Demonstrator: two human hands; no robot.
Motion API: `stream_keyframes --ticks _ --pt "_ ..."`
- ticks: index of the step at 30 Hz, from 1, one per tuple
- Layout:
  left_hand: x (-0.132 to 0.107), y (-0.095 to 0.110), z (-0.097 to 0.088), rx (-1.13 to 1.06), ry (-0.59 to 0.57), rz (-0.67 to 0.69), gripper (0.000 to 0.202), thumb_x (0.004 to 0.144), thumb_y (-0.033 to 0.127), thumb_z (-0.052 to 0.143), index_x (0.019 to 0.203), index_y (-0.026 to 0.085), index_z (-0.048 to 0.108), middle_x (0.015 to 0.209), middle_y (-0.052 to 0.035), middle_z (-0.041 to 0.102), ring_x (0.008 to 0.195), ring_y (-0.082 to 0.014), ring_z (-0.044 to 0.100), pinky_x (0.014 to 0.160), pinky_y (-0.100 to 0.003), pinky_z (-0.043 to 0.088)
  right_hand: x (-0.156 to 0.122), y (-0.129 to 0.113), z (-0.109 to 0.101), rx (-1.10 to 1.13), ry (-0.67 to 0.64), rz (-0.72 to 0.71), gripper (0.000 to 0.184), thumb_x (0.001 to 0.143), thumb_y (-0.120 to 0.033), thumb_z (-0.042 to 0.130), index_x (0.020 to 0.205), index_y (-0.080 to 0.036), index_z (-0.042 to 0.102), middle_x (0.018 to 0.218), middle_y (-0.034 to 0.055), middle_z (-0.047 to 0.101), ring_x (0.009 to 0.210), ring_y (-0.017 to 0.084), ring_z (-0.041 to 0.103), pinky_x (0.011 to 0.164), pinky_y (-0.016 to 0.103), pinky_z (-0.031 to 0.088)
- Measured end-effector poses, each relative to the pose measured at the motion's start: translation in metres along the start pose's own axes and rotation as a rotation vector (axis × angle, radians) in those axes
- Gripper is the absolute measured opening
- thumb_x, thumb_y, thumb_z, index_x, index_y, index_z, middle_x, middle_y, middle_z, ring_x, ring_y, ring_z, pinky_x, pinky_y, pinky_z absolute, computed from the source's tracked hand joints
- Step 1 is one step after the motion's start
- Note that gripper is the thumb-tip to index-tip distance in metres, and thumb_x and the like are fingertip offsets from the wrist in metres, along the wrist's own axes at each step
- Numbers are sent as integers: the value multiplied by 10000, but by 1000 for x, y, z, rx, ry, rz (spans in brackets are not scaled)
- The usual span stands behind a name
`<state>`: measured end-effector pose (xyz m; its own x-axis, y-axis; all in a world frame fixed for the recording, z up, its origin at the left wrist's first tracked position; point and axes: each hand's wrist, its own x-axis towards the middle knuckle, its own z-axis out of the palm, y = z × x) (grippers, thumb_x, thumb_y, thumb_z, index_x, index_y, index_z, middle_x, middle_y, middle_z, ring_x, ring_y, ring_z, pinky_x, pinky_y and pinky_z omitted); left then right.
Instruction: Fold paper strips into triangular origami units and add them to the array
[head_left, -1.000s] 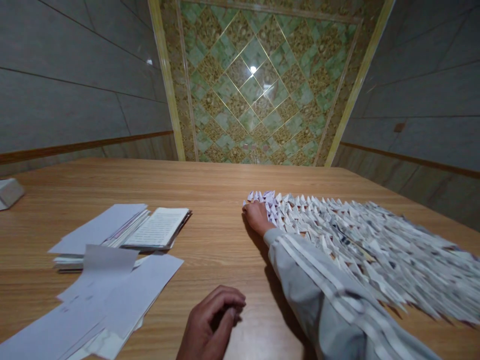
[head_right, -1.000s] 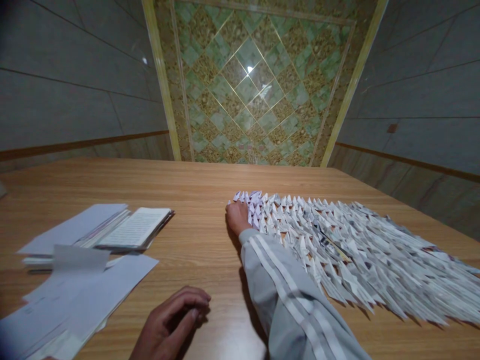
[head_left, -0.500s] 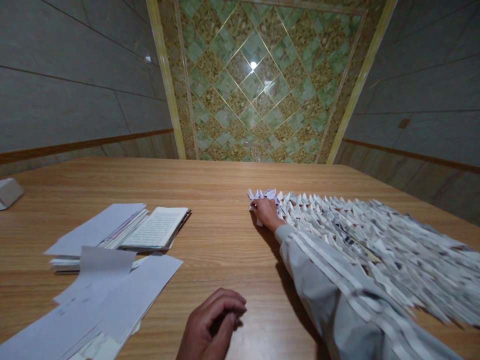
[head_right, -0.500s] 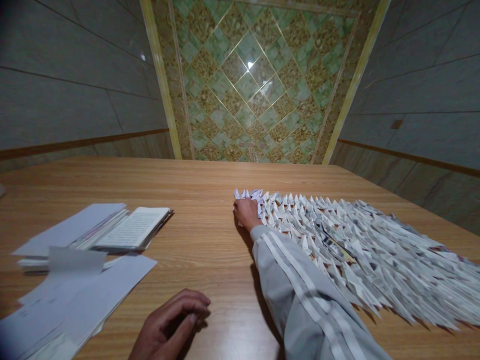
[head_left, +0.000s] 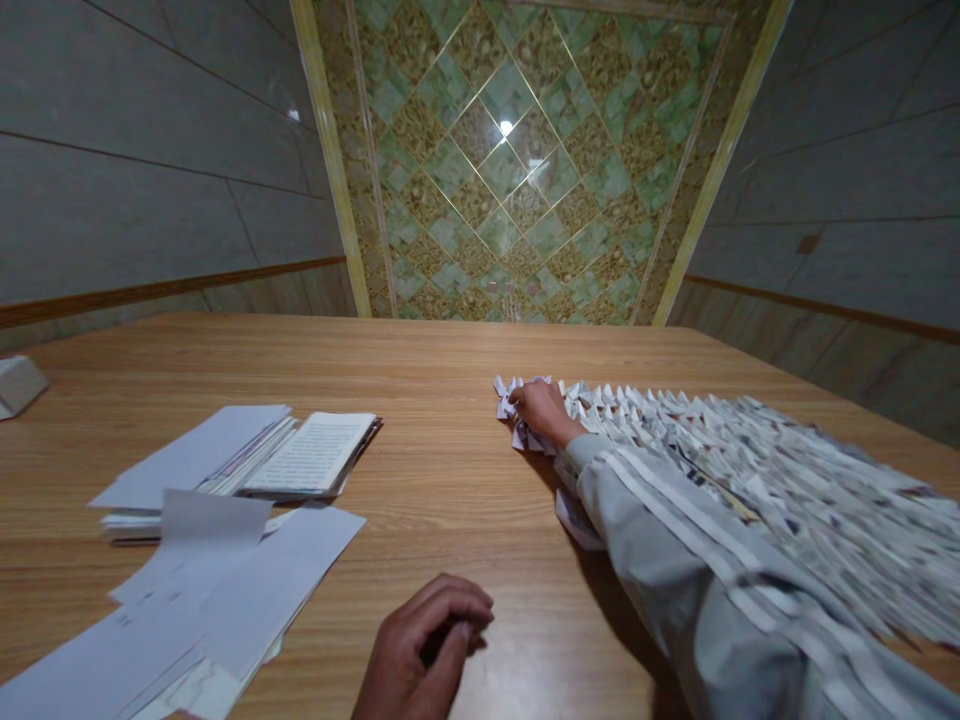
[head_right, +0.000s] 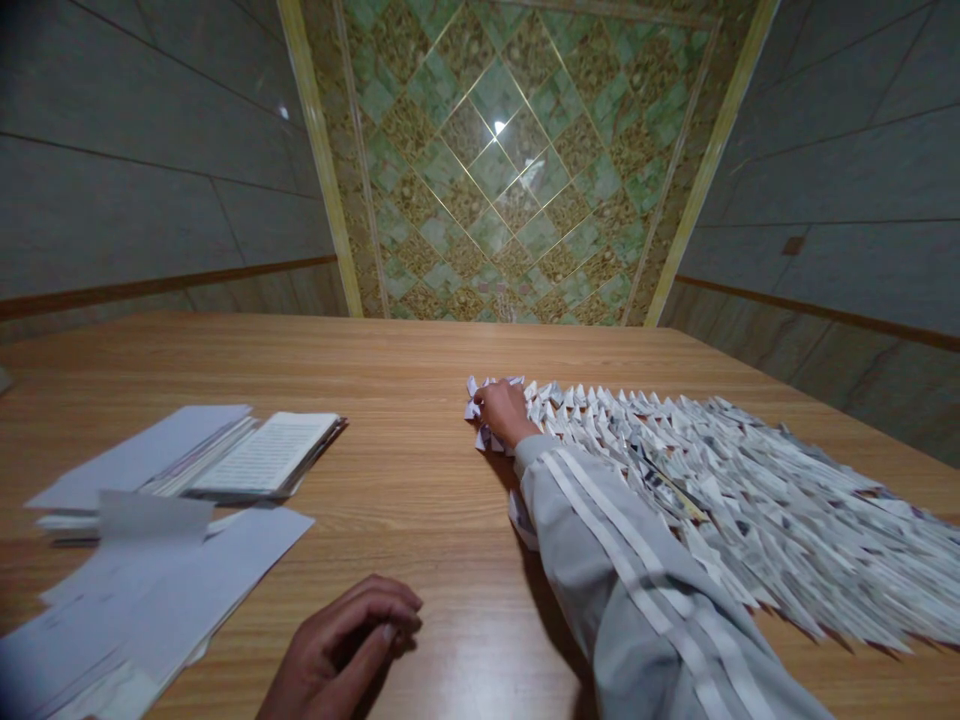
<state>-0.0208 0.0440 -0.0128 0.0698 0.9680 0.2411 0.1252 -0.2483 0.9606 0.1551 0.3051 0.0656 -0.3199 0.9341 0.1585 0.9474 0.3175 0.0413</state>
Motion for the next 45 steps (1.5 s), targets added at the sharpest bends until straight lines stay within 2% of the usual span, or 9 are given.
stream_keyframes --ticks 6,17,24,30,34,41,45 --pt "2 -5 -8 57 -74 45 239 969 302 566 831 208 738 870 -90 714 777 -209 670 687 -269 550 7 -15 8 -41 4 77 332 994 -341 638 1277 -170 606 1286 101 625 1081 249 655 907 456 570" --pt "-1 2 2 -32 10 10 252 944 353 598 789 218 744 836 -74 701 743 -199 643 674 -269 525 20 -14 19 -13 -13 158 338 993 -346 638 1280 -170 603 1285 99 625 1082 251 655 906 460 570" --pt "-1 -1 0 -16 1 25 236 952 301 574 802 220 738 845 -68 700 749 -192 648 670 -258 527 22 -8 29 29 -57 246 337 992 -342 641 1279 -167 604 1282 101 626 1077 249 657 902 455 572" --pt "1 -6 -6 51 -71 79 227 972 244 537 850 220 728 871 -69 710 761 -191 667 677 -258 545 23 -8 31 26 -82 263 334 994 -342 638 1279 -172 604 1279 98 628 1072 247 659 897 452 575" --pt "1 -7 -7 60 -85 88 226 977 226 527 866 223 724 883 -70 712 773 -193 673 680 -262 558 23 -9 27 -19 -53 199 336 994 -342 639 1278 -168 604 1284 102 626 1078 249 657 904 455 572" --pt "0 -7 -6 69 -78 87 235 980 234 521 861 214 723 881 -77 715 764 -195 676 672 -264 559 24 -22 17 -58 -29 -188 330 996 -339 635 1282 -178 603 1296 97 621 1088 250 653 911 461 569" --pt "1 -7 -6 78 -76 100 228 976 223 521 862 220 719 871 -65 713 763 -188 677 674 -257 556 21 -27 18 -93 -47 -267 327 992 -329 643 1275 -171 606 1282 101 629 1086 255 654 903 461 572"
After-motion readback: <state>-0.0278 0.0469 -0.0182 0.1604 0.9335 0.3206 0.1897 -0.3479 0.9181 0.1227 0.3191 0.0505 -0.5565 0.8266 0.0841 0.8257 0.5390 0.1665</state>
